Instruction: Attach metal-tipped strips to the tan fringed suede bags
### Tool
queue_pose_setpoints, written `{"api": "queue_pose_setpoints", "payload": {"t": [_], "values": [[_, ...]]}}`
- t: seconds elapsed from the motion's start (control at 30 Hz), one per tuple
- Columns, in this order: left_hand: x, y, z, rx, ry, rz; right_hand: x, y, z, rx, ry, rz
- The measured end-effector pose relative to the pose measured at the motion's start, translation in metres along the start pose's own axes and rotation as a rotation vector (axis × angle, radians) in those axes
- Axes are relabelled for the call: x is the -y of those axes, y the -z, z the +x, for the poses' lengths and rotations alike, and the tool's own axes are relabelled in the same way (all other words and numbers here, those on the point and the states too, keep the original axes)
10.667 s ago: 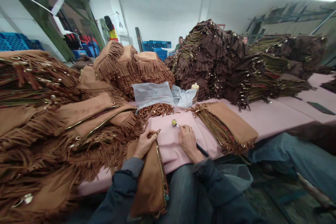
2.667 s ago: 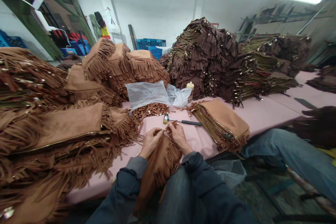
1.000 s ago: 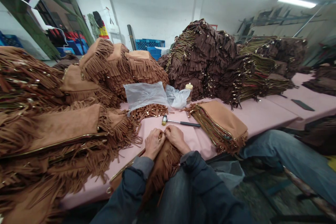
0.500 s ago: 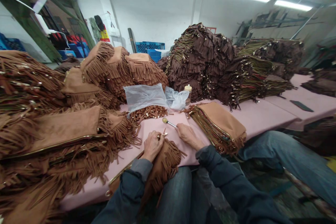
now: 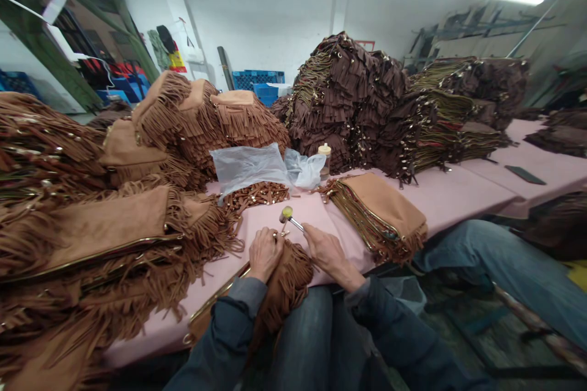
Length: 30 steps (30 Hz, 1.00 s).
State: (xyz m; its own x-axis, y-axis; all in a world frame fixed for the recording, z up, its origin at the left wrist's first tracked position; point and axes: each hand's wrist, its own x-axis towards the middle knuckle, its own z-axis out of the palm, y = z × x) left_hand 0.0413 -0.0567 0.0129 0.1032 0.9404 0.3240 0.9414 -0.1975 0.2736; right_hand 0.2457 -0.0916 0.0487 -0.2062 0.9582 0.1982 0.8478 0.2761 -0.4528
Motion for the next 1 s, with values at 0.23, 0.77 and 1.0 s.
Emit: {"api": "queue_pose_setpoints", "payload": {"t": [0.23, 0.77, 1.0], "values": [[-0.001, -0.001, 0.001, -0.007, -0.006, -0.019, -0.007, -0.013, -0.009, 0.153, -0.05, -0.183], [0.019, 0.007, -0.012, 0.023, 0.051, -0.758, 0.04, -0.042, 0.011, 0.103, -0.026, 0.411], [0.052, 0.046, -0.055, 0.262, -0.026, -0.51, 0.036, -0.025, 0.001, -0.015, -0.105, 0.869]]}}
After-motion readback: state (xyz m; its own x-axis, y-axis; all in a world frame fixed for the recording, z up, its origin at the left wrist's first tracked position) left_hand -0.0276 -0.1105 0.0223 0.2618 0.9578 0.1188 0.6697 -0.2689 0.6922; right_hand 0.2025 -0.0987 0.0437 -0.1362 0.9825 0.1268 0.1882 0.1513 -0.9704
